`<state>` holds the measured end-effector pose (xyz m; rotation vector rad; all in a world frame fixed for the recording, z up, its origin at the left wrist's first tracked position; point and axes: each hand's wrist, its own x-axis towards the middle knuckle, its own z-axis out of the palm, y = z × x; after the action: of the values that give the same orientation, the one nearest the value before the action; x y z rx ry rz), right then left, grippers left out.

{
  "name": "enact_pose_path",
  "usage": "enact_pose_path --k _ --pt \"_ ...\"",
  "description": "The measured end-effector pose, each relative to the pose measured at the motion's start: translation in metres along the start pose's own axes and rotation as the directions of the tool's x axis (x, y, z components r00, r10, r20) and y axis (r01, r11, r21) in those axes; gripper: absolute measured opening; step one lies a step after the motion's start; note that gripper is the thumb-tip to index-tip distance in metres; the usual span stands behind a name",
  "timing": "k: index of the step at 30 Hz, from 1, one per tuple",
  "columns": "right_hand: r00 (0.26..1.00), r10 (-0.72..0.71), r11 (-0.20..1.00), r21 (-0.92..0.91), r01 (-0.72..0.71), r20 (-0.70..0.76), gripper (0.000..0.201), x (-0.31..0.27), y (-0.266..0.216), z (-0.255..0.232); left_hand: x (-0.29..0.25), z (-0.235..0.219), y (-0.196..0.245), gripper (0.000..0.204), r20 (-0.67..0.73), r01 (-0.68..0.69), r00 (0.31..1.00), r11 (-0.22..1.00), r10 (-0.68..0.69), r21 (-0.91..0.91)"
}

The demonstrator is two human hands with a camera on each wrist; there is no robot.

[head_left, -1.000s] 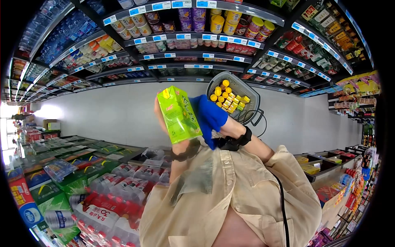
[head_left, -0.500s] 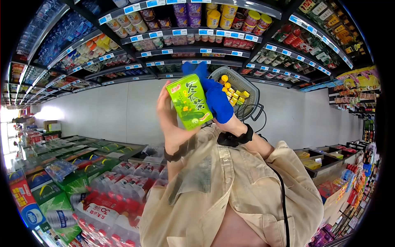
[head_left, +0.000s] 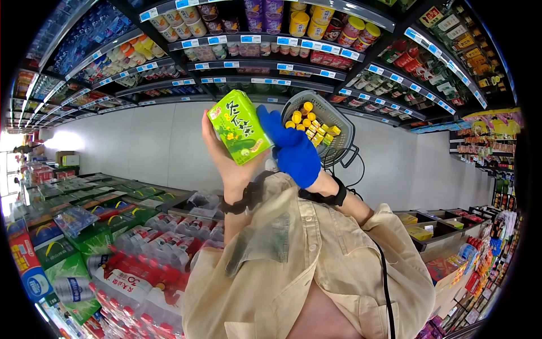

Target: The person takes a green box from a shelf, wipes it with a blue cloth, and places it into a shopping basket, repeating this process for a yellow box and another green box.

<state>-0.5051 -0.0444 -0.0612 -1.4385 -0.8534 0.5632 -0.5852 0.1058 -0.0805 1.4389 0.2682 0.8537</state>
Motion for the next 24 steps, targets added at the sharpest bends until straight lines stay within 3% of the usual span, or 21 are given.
enact_pose_path --k 2,5,6,8,11,15,18,20,23,24 --pt "1.000 -0.012 0.999 0.036 0.012 0.013 0.055 -0.008 0.001 0.004 0.000 -0.010 -0.013 0.127 0.021 -0.037 0.999 0.999 0.037 -0.020" --pt "1.000 -0.002 0.967 0.253 -0.002 0.015 0.052 -0.014 -0.003 0.011 -0.007 -0.007 -0.026 0.131 0.019 0.047 0.999 0.965 -0.043 -0.257" --pt "0.999 -0.033 0.980 0.196 0.029 0.018 0.051 -0.012 -0.006 0.009 -0.008 -0.005 -0.027 0.133 0.032 0.073 0.997 0.941 -0.066 -0.329" --pt "0.995 -0.095 0.992 0.079 0.093 0.025 0.048 -0.006 -0.014 0.004 -0.008 -0.002 -0.024 0.138 0.072 0.123 0.992 0.944 -0.106 -0.305" --pt "0.977 -0.200 0.977 -0.093 0.192 -0.080 0.041 0.013 -0.032 0.006 -0.009 -0.002 -0.024 0.140 0.136 0.146 0.985 0.933 -0.106 -0.330" --pt "0.977 -0.202 0.973 -0.124 0.192 -0.072 0.034 0.033 -0.034 -0.006 -0.009 0.005 -0.027 0.136 0.158 0.195 0.978 0.877 -0.138 -0.439" --pt "0.991 -0.129 0.989 -0.080 0.127 -0.019 0.040 0.032 -0.030 -0.010 -0.012 0.009 -0.024 0.133 0.179 0.257 0.966 0.796 -0.188 -0.548" --pt "0.997 -0.072 0.997 -0.018 0.073 0.023 0.049 0.027 -0.021 -0.009 -0.014 0.011 -0.026 0.132 0.159 0.227 0.973 0.798 -0.166 -0.558" --pt "0.983 -0.184 0.983 0.005 0.184 0.005 0.048 0.027 -0.011 -0.012 -0.014 0.013 -0.026 0.131 0.145 0.222 0.975 0.801 -0.169 -0.556" --pt "0.968 -0.251 0.965 -0.075 0.250 0.007 0.048 0.030 -0.011 -0.014 -0.013 0.015 -0.026 0.131 0.148 0.228 0.973 0.799 -0.175 -0.556"
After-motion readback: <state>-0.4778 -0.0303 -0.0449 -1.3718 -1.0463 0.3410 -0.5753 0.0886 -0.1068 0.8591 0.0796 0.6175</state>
